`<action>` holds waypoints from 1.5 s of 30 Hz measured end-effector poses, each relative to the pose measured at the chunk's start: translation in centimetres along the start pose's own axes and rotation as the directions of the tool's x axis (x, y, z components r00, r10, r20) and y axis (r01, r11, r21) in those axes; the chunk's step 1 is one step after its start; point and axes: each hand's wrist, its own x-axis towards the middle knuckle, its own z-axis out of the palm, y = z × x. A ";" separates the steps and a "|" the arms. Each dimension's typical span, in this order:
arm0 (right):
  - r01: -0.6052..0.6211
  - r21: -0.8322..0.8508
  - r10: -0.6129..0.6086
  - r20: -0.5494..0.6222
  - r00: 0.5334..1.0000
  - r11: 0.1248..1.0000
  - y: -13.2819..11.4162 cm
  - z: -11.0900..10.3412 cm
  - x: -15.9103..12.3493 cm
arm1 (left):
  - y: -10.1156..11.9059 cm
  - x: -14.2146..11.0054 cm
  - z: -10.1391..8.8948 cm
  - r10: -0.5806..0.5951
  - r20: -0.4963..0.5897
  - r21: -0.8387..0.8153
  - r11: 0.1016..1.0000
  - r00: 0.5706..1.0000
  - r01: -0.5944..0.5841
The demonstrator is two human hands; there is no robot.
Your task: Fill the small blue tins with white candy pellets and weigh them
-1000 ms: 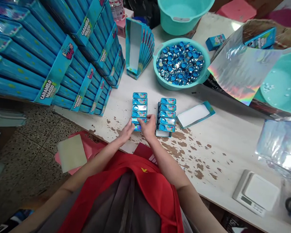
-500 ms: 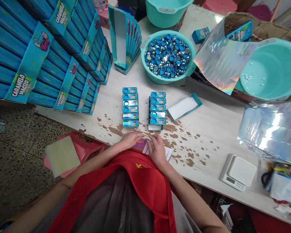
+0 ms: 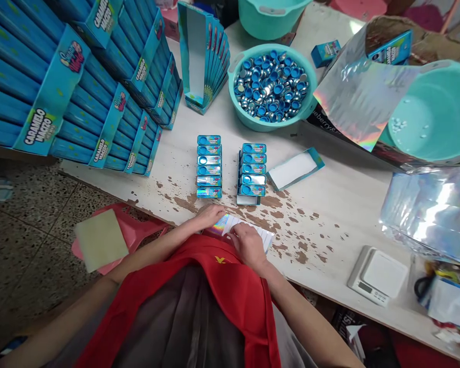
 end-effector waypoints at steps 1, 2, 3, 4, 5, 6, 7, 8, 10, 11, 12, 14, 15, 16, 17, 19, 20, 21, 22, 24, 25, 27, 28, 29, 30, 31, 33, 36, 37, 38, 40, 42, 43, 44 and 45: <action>-0.046 0.043 0.047 -0.019 0.999 0.998 -0.6 -1.3 0.4 | 0.0 -0.2 -0.1 0.005 -0.009 -0.004 1.000 1.000 -0.005; -0.092 0.090 0.096 -0.041 0.995 0.992 -1.3 -2.5 0.9 | 0.1 -0.6 -0.2 0.025 -0.039 -0.026 0.999 0.999 -0.026; -0.135 0.136 0.144 -0.059 0.988 0.981 -1.8 -3.7 1.5 | 0.2 -1.2 -0.4 0.062 -0.097 -0.075 0.995 0.993 -0.070; -0.171 0.178 0.185 -0.064 0.981 0.969 -2.3 -4.7 2.0 | 0.3 -1.8 -0.8 0.106 -0.177 -0.160 0.978 0.979 -0.134; -0.196 0.215 0.211 -0.054 0.976 0.957 -2.7 -5.6 2.6 | 0.4 -2.5 -1.1 0.147 -0.264 -0.273 0.937 0.953 -0.220; -0.209 0.248 0.224 -0.036 0.974 0.946 -3.0 -6.3 3.1 | 0.6 -3.1 -1.6 0.181 -0.338 -0.393 0.864 0.923 -0.314; -0.213 0.279 0.227 -0.018 0.974 0.936 -3.2 -6.7 3.5 | 0.7 -3.7 -2.0 0.208 -0.380 -0.500 0.774 0.901 -0.389; -0.213 0.310 0.224 0.001 0.975 0.926 -3.3 -7.0 3.9 | 0.8 -4.1 -2.4 0.227 -0.382 -0.581 0.695 0.896 -0.423; -0.213 0.368 0.217 0.033 0.976 0.905 -3.3 -6.8 4.9 | 0.9 -4.4 -3.2 0.241 -0.304 -0.670 0.634 0.922 -0.386; -0.221 0.391 0.223 0.042 0.974 0.893 -3.2 -6.4 5.5 | 0.7 -4.3 -3.6 0.217 -0.259 -0.688 0.643 0.941 -0.337; -0.237 0.410 0.238 0.049 0.970 0.881 -3.1 -5.8 6.3 | 0.4 -4.0 -4.1 0.168 -0.228 -0.699 0.657 0.959 -0.282; -0.273 0.436 0.289 0.030 0.957 0.858 -2.9 -4.3 8.3 | -0.7 -3.5 -5.2 0.059 -0.215 -0.712 0.674 0.975 -0.198; -0.281 0.441 0.313 -0.002 0.950 0.852 -2.8 -3.5 9.6 | -1.4 -3.2 -6.0 0.015 -0.219 -0.712 0.681 0.976 -0.170; -0.281 0.442 0.334 -0.045 0.941 0.852 -2.8 -2.6 10.9 | -2.2 -3.0 -6.9 -0.021 -0.223 -0.706 0.692 0.975 -0.147; -0.280 0.439 0.350 -0.087 0.932 0.854 -2.9 -1.7 12.2 | -3.0 -2.8 -7.9 -0.051 -0.227 -0.692 0.711 0.973 -0.124; -0.279 0.427 0.372 -0.150 0.916 0.860 -3.0 -0.2 14.7 | -4.3 -2.4 -10.0 -0.092 -0.254 -0.638 0.764 0.963 -0.095; -0.281 0.415 0.378 -0.172 0.910 0.865 -3.0 0.5 15.7 | -4.9 -2.1 -11.0 -0.102 -0.277 -0.609 0.788 0.956 -0.092; -0.286 0.398 0.384 -0.193 0.903 0.872 -3.0 1.1 16.6 | -5.3 -1.7 -11.9 -0.093 -0.296 -0.582 0.807 0.951 -0.102; -0.291 0.373 0.389 -0.220 0.895 0.881 -2.9 1.6 17.2 | -5.7 -1.3 -12.6 -0.072 -0.306 -0.560 0.820 0.949 -0.119; -0.287 0.321 0.380 -0.282 0.881 0.903 -2.5 2.5 18.1 | -6.2 -0.2 -13.2 -0.029 -0.297 -0.544 0.826 0.954 -0.144; -0.282 0.307 0.375 -0.307 0.875 0.909 -2.3 2.9 18.3 | -6.5 0.4 -13.2 -0.030 -0.292 -0.552 0.821 0.956 -0.143; -0.297 0.313 0.397 -0.332 0.856 0.902 -1.6 3.6 18.6 | -6.8 1.5 -12.5 -0.074 -0.284 -0.587 0.802 0.956 -0.112; -0.319 0.329 0.425 -0.331 0.843 0.889 -1.3 3.8 18.6 | -7.0 1.9 -12.0 -0.119 -0.279 -0.610 0.789 0.953 -0.080; -0.348 0.350 0.460 -0.318 0.829 0.870 -1.0 4.0 18.6 | -7.1 2.1 -11.5 -0.168 -0.267 -0.620 0.784 0.949 -0.036; -0.376 0.377 0.495 -0.296 0.817 0.846 -0.7 4.1 18.6 | -7.1 2.2 -10.9 -0.224 -0.257 -0.608 0.794 0.940 0.023; -0.395 0.407 0.520 -0.268 0.811 0.824 -0.6 4.2 18.5 | -7.0 2.1 -10.4 -0.286 -0.262 -0.573 0.815 0.922 0.090; -0.381 0.442 0.517 -0.243 0.821 0.812 -0.4 4.3 18.4 | -6.6 1.7 -9.3 -0.368 -0.332 -0.495 0.852 0.869 0.171; -0.304 0.377 0.429 -0.312 0.848 0.875 -0.5 4.5 18.6 | -5.5 1.0 -8.1 -0.268 -0.442 -0.508 0.861 0.856 0.007; -0.286 0.344 0.399 -0.326 0.857 0.895 -0.5 4.5 18.7 | -5.3 0.8 -7.8 -0.206 -0.446 -0.509 0.859 0.871 -0.057; -0.275 0.322 0.379 -0.325 0.866 0.906 -0.5 4.4 18.8 | -5.1 0.5 -7.7 -0.159 -0.429 -0.486 0.871 0.889 -0.078; -0.273 0.325 0.371 -0.295 0.881 0.905 -0.5 3.8 18.7 | -5.1 -0.5 -7.5 -0.163 -0.388 -0.372 0.928 0.907 0.008; -0.252 0.347 0.359 -0.288 0.888 0.903 -0.5 2.6 17.6 | -5.2 -2.0 -7.1 -0.232 -0.443 -0.234 0.962 0.866 0.138; -0.229 0.349 0.340 -0.300 0.892 0.909 -0.5 1.9 16.7 | -5.1 -2.8 -6.7 -0.227 -0.490 -0.184 0.971 0.842 0.155; -0.202 0.341 0.313 -0.313 0.897 0.918 -0.5 1.2 15.3 | -4.8 -3.6 -6.1 -0.176 -0.519 -0.143 0.983 0.837 0.118; -0.175 0.326 0.282 -0.319 0.905 0.929 -0.5 0.5 13.8 | -4.4 -4.2 -5.3 -0.088 -0.521 -0.106 0.994 0.849 0.038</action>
